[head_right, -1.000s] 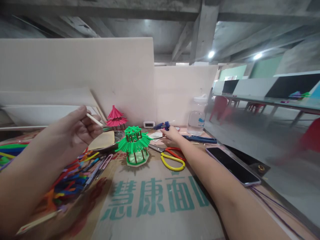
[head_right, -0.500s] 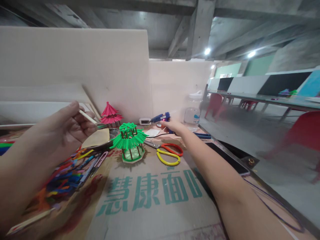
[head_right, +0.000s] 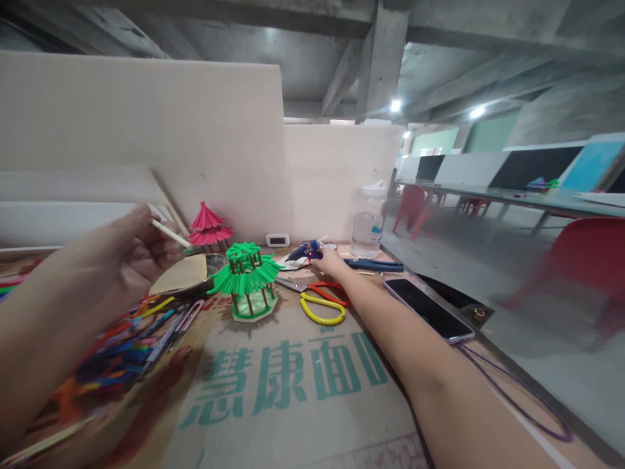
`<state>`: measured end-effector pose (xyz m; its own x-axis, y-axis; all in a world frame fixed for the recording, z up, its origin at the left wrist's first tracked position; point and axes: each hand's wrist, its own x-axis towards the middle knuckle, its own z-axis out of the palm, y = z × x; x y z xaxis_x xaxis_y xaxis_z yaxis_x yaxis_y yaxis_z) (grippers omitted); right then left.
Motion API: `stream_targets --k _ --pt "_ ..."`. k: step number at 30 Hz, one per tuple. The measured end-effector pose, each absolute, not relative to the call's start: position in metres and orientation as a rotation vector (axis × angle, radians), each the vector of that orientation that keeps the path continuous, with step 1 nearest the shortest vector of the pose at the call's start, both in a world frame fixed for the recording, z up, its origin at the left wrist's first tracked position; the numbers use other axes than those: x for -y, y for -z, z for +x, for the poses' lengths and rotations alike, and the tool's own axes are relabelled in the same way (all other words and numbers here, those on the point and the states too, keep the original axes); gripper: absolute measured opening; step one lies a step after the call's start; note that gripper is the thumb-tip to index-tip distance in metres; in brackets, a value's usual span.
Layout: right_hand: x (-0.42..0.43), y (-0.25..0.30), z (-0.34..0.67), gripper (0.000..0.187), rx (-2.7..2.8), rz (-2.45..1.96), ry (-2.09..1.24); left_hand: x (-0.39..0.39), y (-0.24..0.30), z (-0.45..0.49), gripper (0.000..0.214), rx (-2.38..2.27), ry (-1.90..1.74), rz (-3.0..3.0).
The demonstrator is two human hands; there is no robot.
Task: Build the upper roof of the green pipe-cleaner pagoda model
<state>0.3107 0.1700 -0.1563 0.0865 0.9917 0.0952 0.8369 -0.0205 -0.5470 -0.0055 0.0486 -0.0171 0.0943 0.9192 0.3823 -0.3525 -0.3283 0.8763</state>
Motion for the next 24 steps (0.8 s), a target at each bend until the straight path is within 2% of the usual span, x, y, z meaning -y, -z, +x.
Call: stream_targets --k 7,11,14,17,19,22,24 --pt "-0.165 0.136 0.324 0.033 1.884 -2.055 -0.377 -0.046 0.015 -0.006 0.026 -0.638 -1.505 1.241" --pt "-0.155 0.111 0.333 0.025 1.941 -2.074 -0.398 -0.047 0.017 -0.008 0.023 -0.638 -1.494 1.268" --pt "-0.140 0.084 0.335 0.018 2.025 -1.994 -0.490 -0.048 0.017 -0.010 0.024 -0.632 -1.485 1.300" --pt "-0.122 0.060 0.322 0.022 2.154 -1.773 -0.663 -0.047 0.016 -0.011 0.023 -0.610 -1.476 1.302" --pt "-0.112 0.057 0.304 0.031 2.203 -1.552 -0.755 -0.047 0.015 -0.013 0.023 -0.604 -1.477 1.297" --pt "-0.100 0.080 0.270 0.071 2.070 -1.094 -0.874 -0.047 0.012 -0.015 0.024 -0.599 -1.488 1.317" --pt "-0.094 0.107 0.250 0.091 1.860 -1.009 -0.815 -0.048 0.011 -0.017 0.024 -0.584 -1.483 1.351"
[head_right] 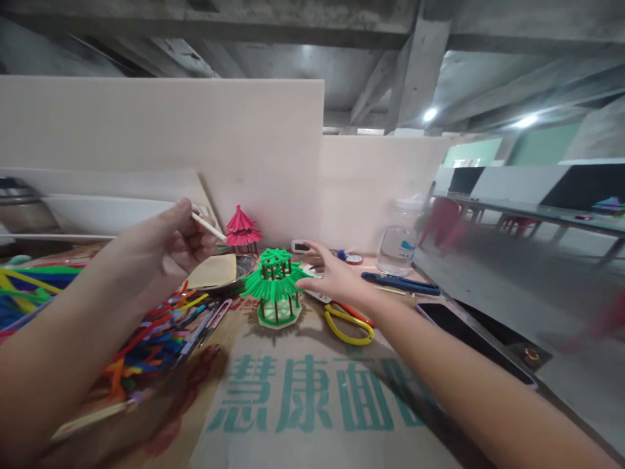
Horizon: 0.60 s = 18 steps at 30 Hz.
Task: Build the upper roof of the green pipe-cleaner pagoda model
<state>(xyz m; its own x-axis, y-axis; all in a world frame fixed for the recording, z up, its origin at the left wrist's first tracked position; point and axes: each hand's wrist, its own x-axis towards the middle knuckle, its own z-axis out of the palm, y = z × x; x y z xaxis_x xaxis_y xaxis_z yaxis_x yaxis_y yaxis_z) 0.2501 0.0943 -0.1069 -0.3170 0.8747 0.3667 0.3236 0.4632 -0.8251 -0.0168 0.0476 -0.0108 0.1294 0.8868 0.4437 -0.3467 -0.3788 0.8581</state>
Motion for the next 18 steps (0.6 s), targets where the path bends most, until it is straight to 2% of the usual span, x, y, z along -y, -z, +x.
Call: stream_targets --k 2,6,13,18 --pt "-0.089 0.133 0.237 0.093 1.599 -1.027 -0.798 -0.048 0.010 -0.018 0.024 -0.570 -1.477 1.364" --pt "-0.079 0.161 0.233 0.066 1.350 -1.021 -0.767 -0.047 0.007 -0.018 0.024 -0.593 -1.501 1.327" --pt "-0.068 0.171 0.234 0.053 1.572 -1.221 -0.883 -0.040 0.000 -0.015 0.032 -0.649 -1.519 1.261" --pt "-0.077 0.176 0.221 0.029 1.667 -1.277 -0.880 -0.042 0.005 -0.017 0.029 -0.629 -1.493 1.326"
